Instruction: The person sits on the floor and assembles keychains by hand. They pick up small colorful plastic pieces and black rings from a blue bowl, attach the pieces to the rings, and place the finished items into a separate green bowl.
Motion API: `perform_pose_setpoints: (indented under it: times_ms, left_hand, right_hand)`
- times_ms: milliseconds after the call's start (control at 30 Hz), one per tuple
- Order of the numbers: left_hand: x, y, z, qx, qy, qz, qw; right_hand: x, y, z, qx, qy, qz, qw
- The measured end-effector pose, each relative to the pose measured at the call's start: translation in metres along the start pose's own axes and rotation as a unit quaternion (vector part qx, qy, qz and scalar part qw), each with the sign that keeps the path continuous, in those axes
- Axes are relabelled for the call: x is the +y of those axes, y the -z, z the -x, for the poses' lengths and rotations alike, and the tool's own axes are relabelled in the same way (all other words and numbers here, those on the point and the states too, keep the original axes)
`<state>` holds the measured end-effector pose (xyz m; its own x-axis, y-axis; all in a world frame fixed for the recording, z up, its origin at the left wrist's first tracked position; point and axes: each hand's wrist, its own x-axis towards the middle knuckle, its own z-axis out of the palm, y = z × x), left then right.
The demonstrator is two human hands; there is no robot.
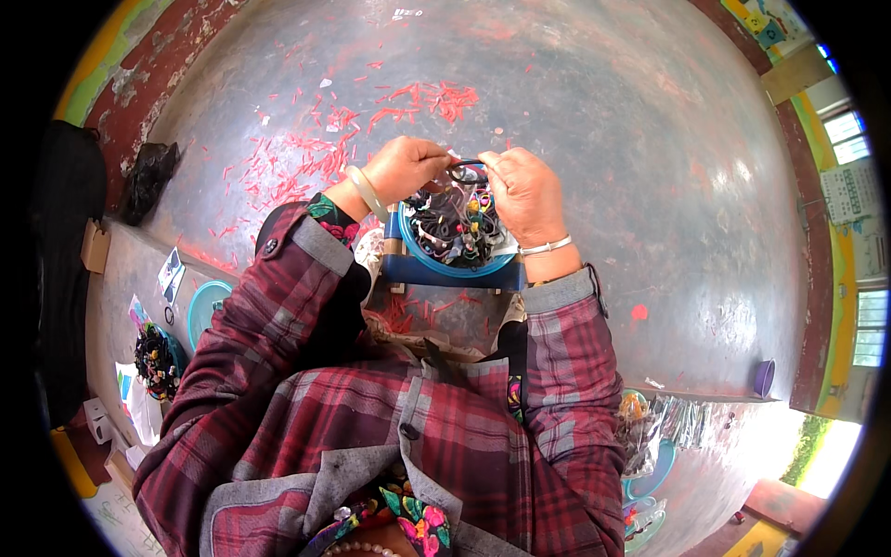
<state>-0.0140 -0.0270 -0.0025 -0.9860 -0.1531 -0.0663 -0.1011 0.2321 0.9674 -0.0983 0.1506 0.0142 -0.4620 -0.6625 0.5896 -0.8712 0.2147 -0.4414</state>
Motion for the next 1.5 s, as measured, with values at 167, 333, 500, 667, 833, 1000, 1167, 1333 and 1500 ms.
perform_pose_setpoints:
  times_ms: [167, 333, 500, 667, 833, 1000, 1167, 1333, 1500]
  left_hand:
    - [-0.002, -0.002, 0.000, -0.033, 0.005, -0.059, 0.998]
    - [-0.001, -0.003, 0.002, -0.052, 0.003, -0.058, 0.997]
    - [0.006, -0.002, 0.004, -0.071, 0.037, -0.014, 0.997]
    - [0.001, -0.002, 0.001, -0.071, 0.050, 0.086, 0.993]
    - [0.006, 0.004, 0.002, -0.073, 0.045, 0.107, 0.991]
    - [0.010, 0.008, 0.005, -0.049, 0.044, 0.170, 0.983]
    - [0.008, 0.008, 0.004, -0.021, 0.050, 0.212, 0.976]
    - [0.019, 0.007, 0.009, -0.030, 0.051, 0.227, 0.972]
    - [0.016, 0.002, 0.008, -0.036, 0.053, 0.249, 0.967]
  right_hand:
    - [-0.003, -0.002, -0.001, -0.023, 0.056, 0.035, 0.998]
    - [-0.006, -0.006, 0.001, -0.056, 0.084, 0.071, 0.992]
    - [-0.012, -0.009, 0.000, -0.048, 0.052, 0.045, 0.996]
    - [0.000, -0.008, -0.006, 0.029, 0.113, 0.011, 0.993]
    - [0.010, -0.006, -0.002, 0.039, -0.094, -0.144, 0.984]
    - [0.012, -0.002, 0.000, -0.056, -0.330, -0.433, 0.837]
    - [0.007, -0.007, 0.004, -0.125, -0.367, -0.469, 0.794]
    - [0.014, -0.012, 0.006, -0.085, -0.384, -0.508, 0.766]
    - [0.007, -0.015, 0.006, -0.028, -0.377, -0.541, 0.751]
